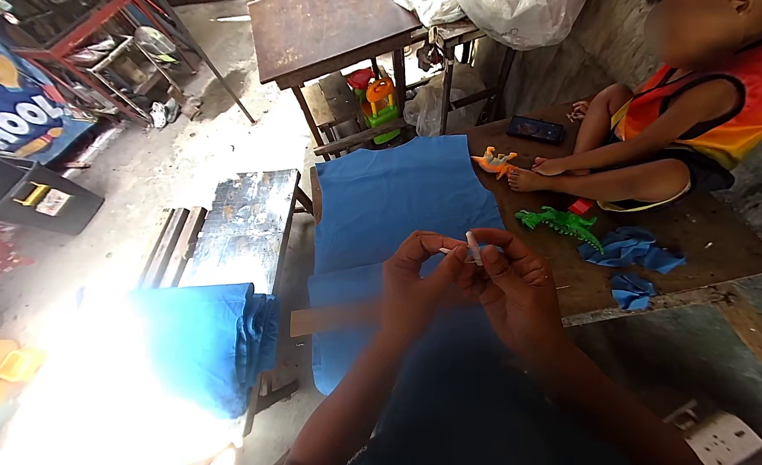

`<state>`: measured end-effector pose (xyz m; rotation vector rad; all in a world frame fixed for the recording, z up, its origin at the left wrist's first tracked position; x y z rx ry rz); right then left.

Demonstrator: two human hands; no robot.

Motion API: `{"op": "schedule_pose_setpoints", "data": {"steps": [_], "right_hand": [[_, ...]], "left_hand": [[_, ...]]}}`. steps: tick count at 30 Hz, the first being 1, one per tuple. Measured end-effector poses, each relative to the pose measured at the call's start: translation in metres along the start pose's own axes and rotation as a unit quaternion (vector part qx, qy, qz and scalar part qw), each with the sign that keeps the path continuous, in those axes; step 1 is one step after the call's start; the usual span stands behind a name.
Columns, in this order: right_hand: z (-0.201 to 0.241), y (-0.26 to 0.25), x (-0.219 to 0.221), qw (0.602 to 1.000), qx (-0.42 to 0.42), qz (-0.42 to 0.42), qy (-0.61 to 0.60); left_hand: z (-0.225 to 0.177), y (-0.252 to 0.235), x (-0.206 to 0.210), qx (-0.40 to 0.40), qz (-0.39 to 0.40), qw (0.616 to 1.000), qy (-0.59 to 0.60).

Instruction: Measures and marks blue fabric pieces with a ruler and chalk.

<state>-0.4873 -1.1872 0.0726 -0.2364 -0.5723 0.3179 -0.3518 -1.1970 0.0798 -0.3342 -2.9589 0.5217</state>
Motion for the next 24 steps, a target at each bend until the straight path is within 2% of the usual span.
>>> {"op": "schedule_pose_setpoints", "data": {"steps": [5, 19, 21, 24], "right_hand": [[0.002, 0.003, -0.006, 0.998, -0.023, -0.015, 0.063], [-0.001, 0.01, -0.006, 0.998, 0.032, -0.044, -0.041], [0.001, 0.009, -0.006, 0.999, 0.01, -0.037, 0.008], [0.009, 0.01, -0.007, 0.987, -0.064, -0.019, 0.144]], "left_hand": [[-0.001, 0.001, 0.003, -0.015, -0.012, 0.999, -0.027], [0.002, 0.004, 0.011, -0.06, 0.04, 0.997, 0.009], [0.003, 0.003, 0.012, -0.054, 0.06, 0.996, 0.032], [-0.002, 0.002, 0.016, -0.03, 0.09, 0.995, 0.038]]}}
Point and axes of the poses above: each hand's wrist, its own y-axis away from the middle knuckle, its own x-axis out of the palm, z = x × y, the point moved 7 cm from there along -y, towards the middle knuckle, and after that the axes turned 10 degrees about z, right-handed, at the moved point
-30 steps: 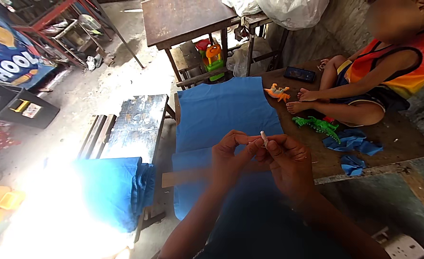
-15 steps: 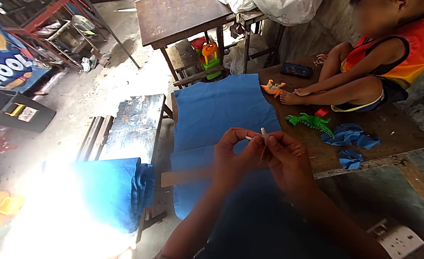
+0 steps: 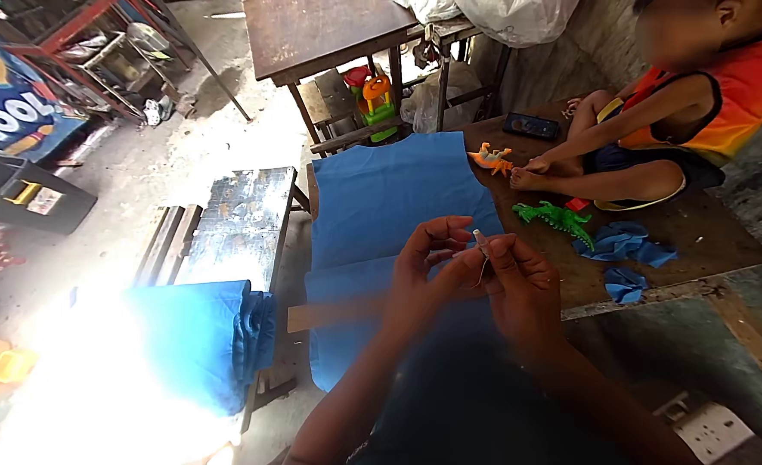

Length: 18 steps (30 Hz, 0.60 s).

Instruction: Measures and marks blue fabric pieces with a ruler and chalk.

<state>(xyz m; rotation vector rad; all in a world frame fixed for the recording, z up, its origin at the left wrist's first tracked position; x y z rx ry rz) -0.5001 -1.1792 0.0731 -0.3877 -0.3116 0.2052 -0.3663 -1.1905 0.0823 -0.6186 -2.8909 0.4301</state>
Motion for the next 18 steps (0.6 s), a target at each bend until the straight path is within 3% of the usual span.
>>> {"op": "schedule_pose_setpoints", "data": {"steps": [2, 7, 12, 18], "right_hand": [[0.005, 0.002, -0.001, 0.997, -0.038, -0.003, 0.063], [0.006, 0.005, 0.0, 0.997, -0.048, -0.004, 0.067], [-0.002, 0.005, 0.004, 0.993, 0.051, 0.04, -0.101], [-0.012, 0.001, 0.017, 0.945, 0.18, 0.104, -0.253]], "left_hand": [[-0.004, 0.001, 0.001, 0.016, -0.022, 1.0, -0.008], [-0.003, 0.003, -0.002, 0.028, -0.058, 0.998, -0.023], [-0.003, 0.0, 0.0, 0.02, -0.01, 1.0, 0.02], [-0.006, -0.004, -0.008, 0.044, -0.03, 0.998, 0.011]]}}
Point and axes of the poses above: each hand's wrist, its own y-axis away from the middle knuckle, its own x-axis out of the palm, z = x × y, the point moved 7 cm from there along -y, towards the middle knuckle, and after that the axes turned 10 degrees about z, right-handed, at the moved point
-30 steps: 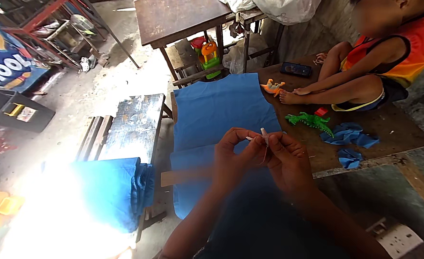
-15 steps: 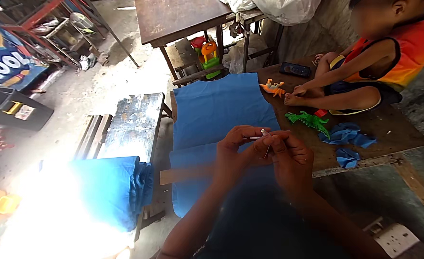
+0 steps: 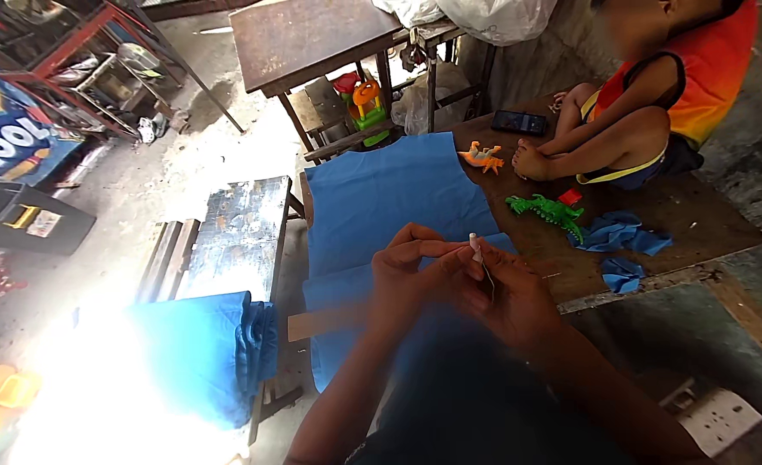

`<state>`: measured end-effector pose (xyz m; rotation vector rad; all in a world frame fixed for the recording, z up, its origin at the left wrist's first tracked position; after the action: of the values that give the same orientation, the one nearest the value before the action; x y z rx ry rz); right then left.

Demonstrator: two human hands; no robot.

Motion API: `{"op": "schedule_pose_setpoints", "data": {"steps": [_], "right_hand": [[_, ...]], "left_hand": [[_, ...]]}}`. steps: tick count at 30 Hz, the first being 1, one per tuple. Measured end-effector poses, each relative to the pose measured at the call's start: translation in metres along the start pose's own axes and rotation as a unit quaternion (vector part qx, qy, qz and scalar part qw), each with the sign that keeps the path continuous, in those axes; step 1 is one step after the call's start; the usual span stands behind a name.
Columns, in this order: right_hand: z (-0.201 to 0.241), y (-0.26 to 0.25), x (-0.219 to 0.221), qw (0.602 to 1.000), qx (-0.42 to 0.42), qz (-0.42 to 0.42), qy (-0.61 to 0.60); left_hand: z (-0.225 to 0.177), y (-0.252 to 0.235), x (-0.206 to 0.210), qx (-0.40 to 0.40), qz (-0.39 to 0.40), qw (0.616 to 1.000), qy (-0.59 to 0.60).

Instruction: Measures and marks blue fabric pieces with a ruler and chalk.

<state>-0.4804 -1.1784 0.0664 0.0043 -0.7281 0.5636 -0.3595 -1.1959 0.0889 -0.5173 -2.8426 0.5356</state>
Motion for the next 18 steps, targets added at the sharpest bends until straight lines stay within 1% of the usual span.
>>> {"op": "schedule_pose_setpoints", "data": {"steps": [1, 3, 6, 8, 10, 15, 18], "right_hand": [[-0.001, -0.001, 0.0, 1.0, 0.005, -0.01, 0.007], [0.001, -0.001, -0.004, 0.997, -0.02, -0.034, 0.061], [0.011, 0.0, -0.008, 0.976, -0.117, -0.045, 0.18], [0.017, 0.001, -0.011, 0.961, -0.164, -0.083, 0.208], [0.021, 0.001, -0.013, 0.96, -0.17, -0.103, 0.199], [0.013, -0.003, -0.012, 0.983, -0.128, -0.093, 0.094], [0.014, -0.003, -0.013, 0.983, -0.13, -0.103, 0.082]], "left_hand": [[0.001, 0.0, -0.001, -0.002, -0.01, 1.0, 0.006], [0.003, 0.001, -0.004, 0.003, -0.032, 0.999, 0.001], [0.0, 0.002, -0.008, 0.011, -0.062, 0.997, -0.045], [-0.001, 0.002, -0.009, 0.01, -0.065, 0.996, -0.056], [0.0, 0.002, -0.009, 0.002, -0.057, 0.997, -0.047], [0.005, 0.001, -0.012, -0.013, -0.06, 0.998, -0.023], [0.012, 0.0, -0.014, -0.041, -0.044, 0.998, -0.015]]}}
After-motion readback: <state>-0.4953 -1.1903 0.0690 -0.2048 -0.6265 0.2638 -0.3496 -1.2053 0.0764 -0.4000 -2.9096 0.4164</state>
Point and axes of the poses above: each hand's wrist, its own y-axis away from the middle knuckle, its own x-axis out of the palm, z = x × y, the point moved 7 cm from there along -y, towards the middle knuckle, and after that the axes turned 10 degrees about z, right-handed, at the moved point
